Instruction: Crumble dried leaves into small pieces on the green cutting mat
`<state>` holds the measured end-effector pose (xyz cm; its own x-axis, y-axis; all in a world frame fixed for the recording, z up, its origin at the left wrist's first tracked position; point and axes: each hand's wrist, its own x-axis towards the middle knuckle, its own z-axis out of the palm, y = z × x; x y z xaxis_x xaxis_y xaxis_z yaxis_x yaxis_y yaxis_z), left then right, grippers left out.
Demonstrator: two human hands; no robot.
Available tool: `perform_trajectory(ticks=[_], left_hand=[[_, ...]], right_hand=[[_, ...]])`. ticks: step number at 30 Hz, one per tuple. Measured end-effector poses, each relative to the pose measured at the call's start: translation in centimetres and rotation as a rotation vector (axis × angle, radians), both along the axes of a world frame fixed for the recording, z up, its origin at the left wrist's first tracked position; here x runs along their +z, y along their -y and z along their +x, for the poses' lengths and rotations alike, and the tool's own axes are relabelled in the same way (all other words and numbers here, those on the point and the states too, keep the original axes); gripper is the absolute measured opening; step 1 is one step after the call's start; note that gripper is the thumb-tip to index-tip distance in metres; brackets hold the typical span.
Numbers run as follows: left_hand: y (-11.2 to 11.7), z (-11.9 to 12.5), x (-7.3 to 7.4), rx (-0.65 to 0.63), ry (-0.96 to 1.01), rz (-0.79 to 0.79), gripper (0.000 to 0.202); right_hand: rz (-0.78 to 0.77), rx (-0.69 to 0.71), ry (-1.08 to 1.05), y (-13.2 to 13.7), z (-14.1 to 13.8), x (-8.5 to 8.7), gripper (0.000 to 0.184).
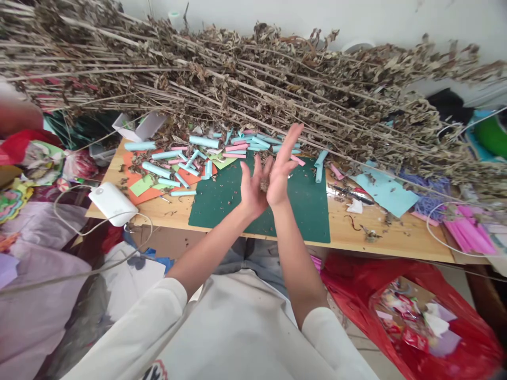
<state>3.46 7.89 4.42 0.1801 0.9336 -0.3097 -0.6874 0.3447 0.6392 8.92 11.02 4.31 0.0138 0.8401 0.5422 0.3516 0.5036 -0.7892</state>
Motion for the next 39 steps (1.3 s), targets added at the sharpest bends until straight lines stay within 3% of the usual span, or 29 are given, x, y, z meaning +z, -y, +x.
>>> perform_trajectory(ticks=[2, 4, 7, 10, 12, 15, 18, 22, 27, 31, 34, 39], left_hand=[[0.3, -0.6, -0.5, -0.011, 0.085, 0.004, 0.083], [0.3, -1.1, -0.9, -0.02, 0.148, 0.028, 0.085], [0.1, -1.6, -1.3, -0.009, 0.143, 0.062, 0.082], [0.1, -1.6, -1.6, -0.011, 0.073, 0.084, 0.078], [0.1, -1.6, -1.9, -0.024, 0.025, 0.125, 0.076], [0.4, -2.2, -2.6, -0.01, -0.122, 0.205, 0.07], [1.0, -3.7, -3.2, -0.019, -0.398, 0.318, 0.054], [2.0, -5.2, -4.0, -0.11, -0.629, 0.44, 0.043], [2.1, -5.3, -5.0, -0.111, -0.677, 0.423, 0.029], [1.3, -6.2, -4.6, -0.135, -0.841, 0.469, 0.021], [0.4, -7.2, -3.9, -0.139, -1.003, 0.532, 0.022], [-0.6, -7.3, -3.4, -0.249, -0.923, 0.626, 0.027]], right_hand=[[0.0, -0.019, -0.172, -0.3, 0.9, -0.5, 0.077], [0.015, -0.048, -0.209, 0.5, 2.0, -1.0, 0.071], [-0.041, -0.098, -0.046, 3.3, 3.2, -0.8, 0.046], [-0.113, 0.016, 0.153, 5.9, 3.2, -0.4, 0.035], [-0.158, 0.07, 0.174, 6.7, 2.9, -0.8, 0.027], [-0.243, -0.004, -0.029, 6.8, 3.0, -2.2, 0.021], [-0.322, -0.106, -0.289, 6.7, 3.7, -3.8, 0.024], [-0.445, -0.088, -0.514, 7.3, 3.7, -5.1, 0.029], [-0.509, -0.146, -0.514, 8.2, 3.1, -5.6, 0.035], [-0.47, -0.175, -0.433, 7.9, 4.1, -5.7, 0.021], [-0.466, -0.228, -0.445, 7.3, 5.0, -5.6, 0.02], [-0.415, -0.067, -0.363, 6.7, 5.0, -5.1, 0.02]])
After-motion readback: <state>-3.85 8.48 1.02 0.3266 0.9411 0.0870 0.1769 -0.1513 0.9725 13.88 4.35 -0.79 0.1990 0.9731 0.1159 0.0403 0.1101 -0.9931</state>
